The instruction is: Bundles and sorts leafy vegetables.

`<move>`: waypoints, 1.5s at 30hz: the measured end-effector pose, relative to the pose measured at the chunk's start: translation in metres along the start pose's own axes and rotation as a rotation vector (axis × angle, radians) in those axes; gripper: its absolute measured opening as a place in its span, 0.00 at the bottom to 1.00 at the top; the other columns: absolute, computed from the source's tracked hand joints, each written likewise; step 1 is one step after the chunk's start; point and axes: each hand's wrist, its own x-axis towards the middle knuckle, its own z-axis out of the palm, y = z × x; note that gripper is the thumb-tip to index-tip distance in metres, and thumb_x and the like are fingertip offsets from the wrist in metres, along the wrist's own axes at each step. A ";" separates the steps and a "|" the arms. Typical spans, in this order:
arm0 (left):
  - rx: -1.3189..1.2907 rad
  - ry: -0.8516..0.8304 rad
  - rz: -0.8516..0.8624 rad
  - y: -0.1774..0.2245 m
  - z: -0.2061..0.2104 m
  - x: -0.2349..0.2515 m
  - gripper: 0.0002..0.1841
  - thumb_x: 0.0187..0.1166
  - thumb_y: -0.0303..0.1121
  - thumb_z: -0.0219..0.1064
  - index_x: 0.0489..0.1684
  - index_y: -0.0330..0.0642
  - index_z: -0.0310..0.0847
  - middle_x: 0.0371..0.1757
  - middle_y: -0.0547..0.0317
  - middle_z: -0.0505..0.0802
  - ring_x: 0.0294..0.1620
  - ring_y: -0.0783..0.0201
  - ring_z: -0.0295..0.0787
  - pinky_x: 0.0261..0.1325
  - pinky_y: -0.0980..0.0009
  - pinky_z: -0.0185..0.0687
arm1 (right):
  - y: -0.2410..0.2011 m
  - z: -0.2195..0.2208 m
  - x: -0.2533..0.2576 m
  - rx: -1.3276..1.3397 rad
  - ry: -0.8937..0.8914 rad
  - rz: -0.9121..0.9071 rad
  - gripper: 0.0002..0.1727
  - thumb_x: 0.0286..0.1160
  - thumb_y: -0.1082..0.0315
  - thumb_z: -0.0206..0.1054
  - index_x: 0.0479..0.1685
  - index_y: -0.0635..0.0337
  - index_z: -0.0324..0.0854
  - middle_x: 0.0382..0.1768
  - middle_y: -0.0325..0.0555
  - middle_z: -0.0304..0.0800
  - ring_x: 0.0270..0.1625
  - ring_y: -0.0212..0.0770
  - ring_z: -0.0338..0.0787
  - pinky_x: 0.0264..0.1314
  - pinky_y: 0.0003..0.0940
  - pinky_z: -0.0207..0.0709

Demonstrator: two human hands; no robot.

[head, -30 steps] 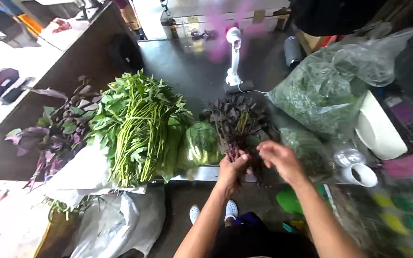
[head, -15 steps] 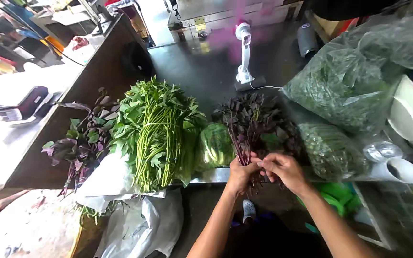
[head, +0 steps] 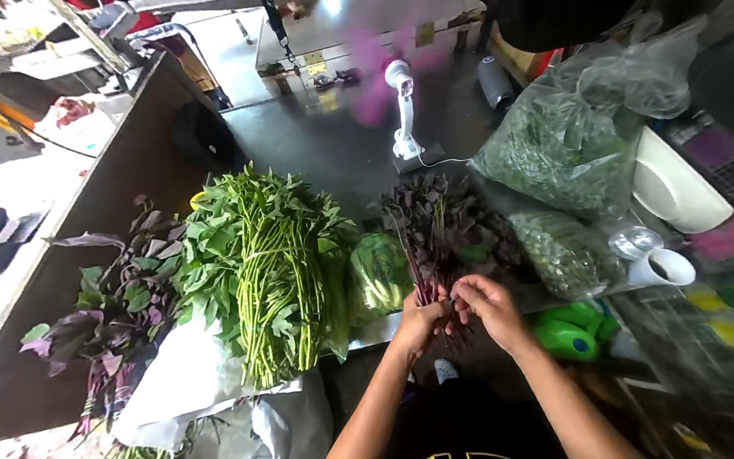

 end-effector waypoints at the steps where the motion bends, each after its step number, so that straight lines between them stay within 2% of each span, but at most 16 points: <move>1: 0.022 0.003 -0.005 0.001 -0.003 0.000 0.10 0.70 0.21 0.63 0.47 0.38 0.75 0.21 0.62 0.83 0.15 0.70 0.76 0.22 0.74 0.78 | 0.001 0.007 -0.002 0.022 0.024 0.014 0.11 0.86 0.67 0.60 0.51 0.66 0.83 0.37 0.44 0.93 0.29 0.35 0.90 0.31 0.30 0.88; 4: 0.053 0.026 -0.011 0.005 -0.010 -0.004 0.09 0.73 0.21 0.63 0.48 0.35 0.76 0.25 0.58 0.86 0.16 0.69 0.78 0.23 0.73 0.80 | 0.006 0.026 -0.007 -0.023 0.112 -0.009 0.09 0.82 0.69 0.64 0.49 0.66 0.85 0.36 0.43 0.93 0.26 0.32 0.89 0.28 0.27 0.86; 8: 0.149 0.044 -0.058 0.010 -0.020 -0.008 0.11 0.75 0.20 0.68 0.52 0.32 0.77 0.31 0.55 0.89 0.19 0.68 0.81 0.24 0.73 0.83 | 0.010 0.041 -0.013 -0.117 0.223 -0.096 0.06 0.77 0.73 0.69 0.46 0.66 0.86 0.39 0.42 0.96 0.28 0.28 0.90 0.29 0.22 0.85; 13: 0.275 0.105 -0.105 0.011 -0.022 -0.015 0.08 0.76 0.21 0.70 0.47 0.31 0.80 0.32 0.54 0.90 0.20 0.67 0.84 0.24 0.72 0.84 | 0.019 0.050 -0.021 -0.331 0.283 -0.125 0.11 0.76 0.71 0.70 0.52 0.67 0.87 0.42 0.45 0.93 0.33 0.29 0.91 0.36 0.24 0.87; 18: 0.347 0.156 -0.059 0.003 -0.025 -0.017 0.05 0.76 0.24 0.70 0.41 0.33 0.82 0.27 0.56 0.89 0.16 0.67 0.81 0.20 0.71 0.81 | 0.018 0.058 -0.026 -0.451 0.307 -0.157 0.11 0.75 0.70 0.72 0.52 0.66 0.88 0.42 0.47 0.94 0.34 0.28 0.91 0.37 0.23 0.87; 21: 0.439 0.150 0.010 -0.002 -0.027 -0.016 0.04 0.75 0.28 0.68 0.36 0.36 0.83 0.23 0.61 0.87 0.17 0.69 0.80 0.21 0.71 0.79 | 0.016 0.058 -0.027 -0.497 0.283 -0.161 0.12 0.77 0.71 0.70 0.54 0.67 0.88 0.43 0.48 0.94 0.35 0.29 0.91 0.38 0.23 0.87; 24: 0.432 0.139 0.048 -0.006 -0.023 -0.017 0.05 0.78 0.29 0.64 0.36 0.38 0.82 0.21 0.64 0.84 0.18 0.72 0.79 0.24 0.72 0.79 | 0.014 0.056 -0.028 -0.503 0.256 -0.153 0.13 0.79 0.71 0.68 0.57 0.66 0.87 0.44 0.47 0.94 0.34 0.27 0.90 0.37 0.22 0.86; 29: 0.232 0.212 0.047 -0.004 -0.026 -0.011 0.05 0.76 0.26 0.60 0.38 0.34 0.80 0.20 0.60 0.85 0.16 0.68 0.81 0.21 0.71 0.79 | 0.020 0.044 -0.037 -0.607 0.160 -0.187 0.17 0.81 0.70 0.65 0.64 0.63 0.87 0.47 0.50 0.91 0.42 0.32 0.90 0.46 0.26 0.86; 31: 0.112 0.204 0.041 0.003 -0.025 -0.011 0.05 0.76 0.23 0.60 0.40 0.32 0.80 0.21 0.58 0.86 0.15 0.68 0.80 0.20 0.73 0.79 | 0.020 0.038 -0.038 -0.590 0.138 -0.180 0.17 0.81 0.69 0.64 0.64 0.64 0.87 0.48 0.50 0.91 0.43 0.33 0.90 0.46 0.26 0.86; 35: 0.018 0.137 0.023 0.001 -0.016 -0.012 0.05 0.80 0.22 0.62 0.44 0.29 0.82 0.27 0.53 0.90 0.15 0.69 0.80 0.20 0.75 0.79 | 0.007 0.029 -0.035 -0.317 0.122 -0.082 0.16 0.82 0.67 0.63 0.61 0.66 0.87 0.47 0.45 0.93 0.37 0.33 0.92 0.39 0.27 0.90; 38: 0.091 0.150 0.050 -0.009 -0.004 -0.015 0.03 0.77 0.23 0.67 0.37 0.31 0.84 0.26 0.53 0.91 0.17 0.68 0.83 0.21 0.74 0.80 | 0.002 0.022 -0.031 -0.278 0.117 -0.075 0.11 0.80 0.67 0.67 0.51 0.64 0.90 0.51 0.45 0.93 0.35 0.32 0.91 0.37 0.26 0.89; 41: 0.224 0.219 0.084 -0.020 0.002 -0.018 0.04 0.74 0.25 0.71 0.34 0.33 0.84 0.25 0.55 0.91 0.19 0.68 0.84 0.24 0.72 0.81 | -0.002 0.011 -0.030 -0.434 0.045 -0.004 0.12 0.82 0.64 0.66 0.50 0.62 0.91 0.54 0.46 0.92 0.40 0.31 0.92 0.43 0.26 0.88; 43: 0.290 0.243 0.096 -0.026 0.010 -0.017 0.06 0.74 0.27 0.73 0.34 0.32 0.85 0.23 0.56 0.91 0.18 0.68 0.84 0.23 0.73 0.80 | -0.006 0.002 -0.030 -0.531 -0.003 0.043 0.15 0.85 0.62 0.62 0.53 0.62 0.89 0.54 0.49 0.91 0.45 0.35 0.92 0.50 0.32 0.88; 45: 0.250 0.278 0.093 -0.033 0.020 -0.016 0.04 0.75 0.25 0.70 0.35 0.31 0.84 0.22 0.55 0.90 0.19 0.68 0.84 0.23 0.72 0.81 | -0.009 -0.006 -0.030 -0.567 -0.060 0.080 0.17 0.88 0.61 0.58 0.57 0.64 0.86 0.54 0.51 0.90 0.45 0.37 0.91 0.52 0.34 0.87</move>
